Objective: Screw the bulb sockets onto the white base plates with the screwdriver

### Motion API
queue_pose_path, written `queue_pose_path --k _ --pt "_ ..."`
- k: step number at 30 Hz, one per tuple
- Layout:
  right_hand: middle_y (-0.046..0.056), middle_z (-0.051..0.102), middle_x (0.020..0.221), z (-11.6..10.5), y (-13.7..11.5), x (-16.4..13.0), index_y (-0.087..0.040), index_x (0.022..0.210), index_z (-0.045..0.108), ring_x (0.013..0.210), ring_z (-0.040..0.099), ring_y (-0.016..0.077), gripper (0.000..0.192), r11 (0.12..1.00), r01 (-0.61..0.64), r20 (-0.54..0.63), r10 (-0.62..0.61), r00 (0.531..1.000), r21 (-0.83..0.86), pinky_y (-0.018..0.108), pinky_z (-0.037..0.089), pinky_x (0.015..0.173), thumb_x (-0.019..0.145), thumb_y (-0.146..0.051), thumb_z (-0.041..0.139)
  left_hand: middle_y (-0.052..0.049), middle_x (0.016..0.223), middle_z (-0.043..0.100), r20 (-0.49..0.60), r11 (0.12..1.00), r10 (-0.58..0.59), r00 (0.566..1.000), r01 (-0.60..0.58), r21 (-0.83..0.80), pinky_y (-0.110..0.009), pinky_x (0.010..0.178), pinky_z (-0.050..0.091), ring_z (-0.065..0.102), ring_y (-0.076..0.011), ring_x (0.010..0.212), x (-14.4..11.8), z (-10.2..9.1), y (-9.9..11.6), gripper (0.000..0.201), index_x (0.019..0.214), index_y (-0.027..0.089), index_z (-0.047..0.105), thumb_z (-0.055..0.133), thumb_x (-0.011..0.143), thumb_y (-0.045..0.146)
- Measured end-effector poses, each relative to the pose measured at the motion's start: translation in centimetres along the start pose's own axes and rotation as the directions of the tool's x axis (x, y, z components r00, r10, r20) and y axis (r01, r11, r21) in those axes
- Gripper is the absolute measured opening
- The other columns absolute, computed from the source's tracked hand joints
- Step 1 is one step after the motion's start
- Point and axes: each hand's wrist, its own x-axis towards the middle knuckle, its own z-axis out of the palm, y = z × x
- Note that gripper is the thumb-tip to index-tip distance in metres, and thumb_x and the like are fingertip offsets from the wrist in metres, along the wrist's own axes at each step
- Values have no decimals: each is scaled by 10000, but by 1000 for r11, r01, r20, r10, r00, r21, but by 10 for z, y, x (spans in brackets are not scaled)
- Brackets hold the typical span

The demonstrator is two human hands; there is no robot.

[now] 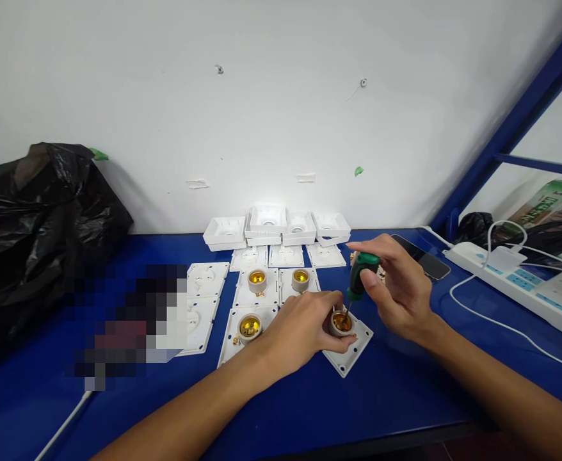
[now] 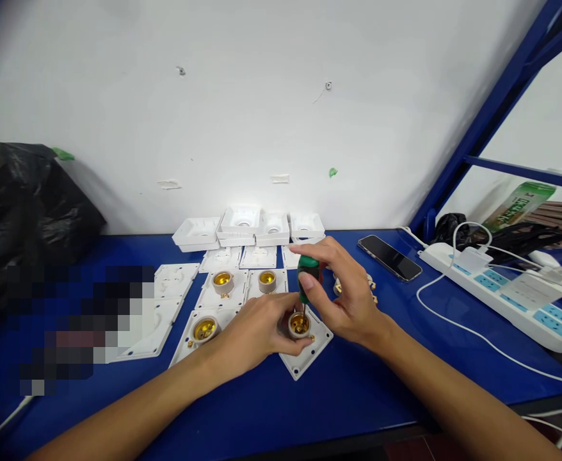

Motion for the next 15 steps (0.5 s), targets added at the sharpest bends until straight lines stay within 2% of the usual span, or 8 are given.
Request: queue_pose_path --k 4,6,12,15 --pt "-12 578 815 3 5 2 -306 1226 617 681 518 157 421 999 20 -105 -24 994 -41 317 438 572 843 -176 730 20 829 662 -20 1000 -12 1000 12 2 -284 581 367 605 -171 698 -1 0 2 308 920 223 609 757 793 461" --pt "-18 579 829 3 6 2 -313 1220 615 665 509 145 429 999 15 -125 -20 992 -43 310 433 562 833 -179 744 18 838 666 -22 1000 -6 1000 6 15 -287 588 379 607 -175 714 -1 0 3 276 927 224 611 745 797 426" --pt "46 652 1030 -1 4 -2 -295 1403 556 860 623 181 444 994 -106 -3 106 994 32 355 524 676 973 -185 544 2 871 691 -44 1000 -11 999 11 8 -290 609 403 618 -189 749 -2 0 5 288 964 223 626 746 787 417" --pt "54 667 1050 -2 4 -1 -295 1395 570 868 631 183 417 992 -110 25 109 994 63 357 520 675 1001 -187 488 -4 872 700 -41 1000 -31 999 31 -5 -293 612 405 622 -189 741 -2 0 4 302 974 220 645 760 775 416"
